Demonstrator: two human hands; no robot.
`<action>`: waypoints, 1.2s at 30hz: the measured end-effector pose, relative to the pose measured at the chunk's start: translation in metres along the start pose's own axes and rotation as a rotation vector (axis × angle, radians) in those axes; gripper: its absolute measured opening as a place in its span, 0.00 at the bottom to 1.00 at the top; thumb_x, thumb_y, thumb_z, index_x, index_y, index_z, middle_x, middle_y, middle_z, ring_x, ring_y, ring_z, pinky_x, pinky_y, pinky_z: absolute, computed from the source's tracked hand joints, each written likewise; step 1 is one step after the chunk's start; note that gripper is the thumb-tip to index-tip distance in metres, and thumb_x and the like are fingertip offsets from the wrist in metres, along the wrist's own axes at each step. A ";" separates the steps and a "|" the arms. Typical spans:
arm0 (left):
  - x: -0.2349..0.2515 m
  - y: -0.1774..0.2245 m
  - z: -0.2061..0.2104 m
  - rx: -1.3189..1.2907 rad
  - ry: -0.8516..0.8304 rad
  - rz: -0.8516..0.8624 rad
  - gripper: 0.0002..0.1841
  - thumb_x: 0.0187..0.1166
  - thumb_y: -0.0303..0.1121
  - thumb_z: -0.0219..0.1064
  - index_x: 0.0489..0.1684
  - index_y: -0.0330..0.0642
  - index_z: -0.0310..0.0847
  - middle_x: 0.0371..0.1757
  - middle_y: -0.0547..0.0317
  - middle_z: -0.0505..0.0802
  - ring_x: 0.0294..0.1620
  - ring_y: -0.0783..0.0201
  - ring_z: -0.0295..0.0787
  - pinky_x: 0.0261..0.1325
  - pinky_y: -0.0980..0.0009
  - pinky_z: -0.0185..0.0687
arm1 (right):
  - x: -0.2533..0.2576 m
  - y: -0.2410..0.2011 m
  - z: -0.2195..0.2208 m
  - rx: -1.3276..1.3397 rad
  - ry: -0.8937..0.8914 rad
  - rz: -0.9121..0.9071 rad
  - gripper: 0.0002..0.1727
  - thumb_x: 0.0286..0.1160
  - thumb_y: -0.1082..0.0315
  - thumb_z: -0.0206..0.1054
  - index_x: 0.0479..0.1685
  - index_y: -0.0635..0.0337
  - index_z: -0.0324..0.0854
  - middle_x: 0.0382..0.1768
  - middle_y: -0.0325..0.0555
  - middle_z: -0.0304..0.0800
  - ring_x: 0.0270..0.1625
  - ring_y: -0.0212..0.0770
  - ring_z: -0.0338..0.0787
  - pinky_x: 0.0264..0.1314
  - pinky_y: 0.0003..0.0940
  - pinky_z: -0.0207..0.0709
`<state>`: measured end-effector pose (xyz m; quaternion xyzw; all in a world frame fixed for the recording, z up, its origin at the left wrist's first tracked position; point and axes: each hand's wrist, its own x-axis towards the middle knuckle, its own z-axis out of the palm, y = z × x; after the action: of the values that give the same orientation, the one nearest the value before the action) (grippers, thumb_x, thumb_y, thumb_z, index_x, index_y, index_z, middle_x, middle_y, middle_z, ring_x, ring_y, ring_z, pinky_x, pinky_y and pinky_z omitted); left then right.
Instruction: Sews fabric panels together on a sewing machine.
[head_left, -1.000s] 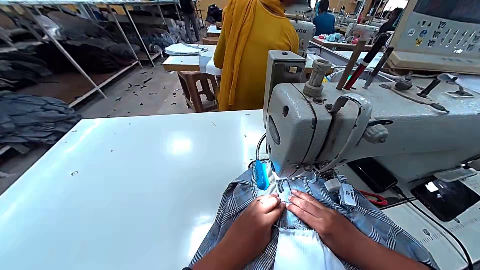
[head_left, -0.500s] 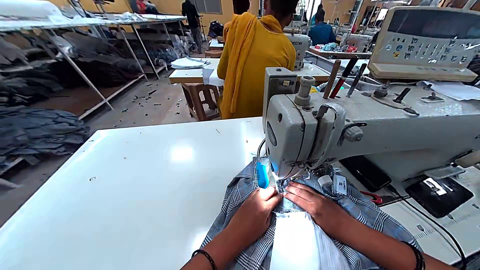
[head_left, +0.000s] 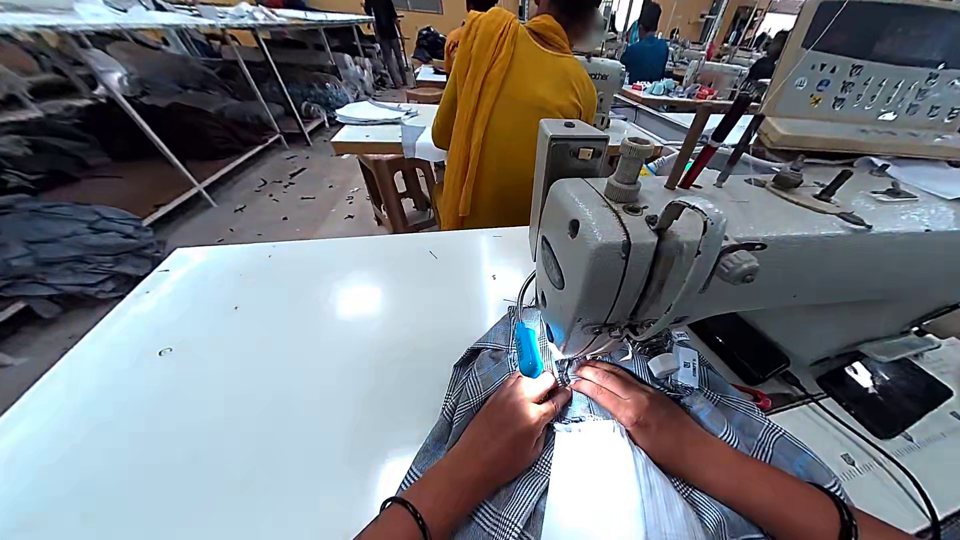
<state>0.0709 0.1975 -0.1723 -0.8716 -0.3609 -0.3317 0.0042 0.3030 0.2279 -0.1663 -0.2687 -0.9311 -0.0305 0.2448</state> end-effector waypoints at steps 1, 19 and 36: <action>0.000 -0.001 0.001 -0.003 0.000 0.003 0.21 0.66 0.23 0.57 0.53 0.40 0.94 0.47 0.48 0.95 0.47 0.50 0.93 0.51 0.58 0.87 | 0.000 0.000 0.001 -0.007 0.007 -0.002 0.21 0.73 0.80 0.56 0.60 0.59 0.89 0.62 0.49 0.93 0.71 0.44 0.88 0.75 0.31 0.77; 0.004 -0.012 0.003 -0.025 -0.017 -0.001 0.22 0.65 0.23 0.58 0.51 0.47 0.97 0.45 0.44 0.95 0.45 0.47 0.93 0.47 0.53 0.88 | 0.006 0.007 0.000 -0.042 -0.014 0.035 0.21 0.69 0.80 0.60 0.57 0.57 0.91 0.60 0.50 0.93 0.63 0.44 0.93 0.61 0.34 0.85; 0.005 -0.015 0.004 -0.023 -0.009 0.000 0.22 0.65 0.23 0.59 0.51 0.48 0.97 0.40 0.41 0.91 0.40 0.45 0.90 0.44 0.54 0.86 | 0.008 0.010 0.001 -0.017 -0.015 0.039 0.20 0.70 0.80 0.60 0.57 0.58 0.91 0.59 0.51 0.94 0.60 0.46 0.94 0.58 0.36 0.87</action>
<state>0.0665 0.2130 -0.1760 -0.8730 -0.3571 -0.3321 -0.0072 0.3018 0.2400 -0.1644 -0.2890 -0.9273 -0.0317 0.2360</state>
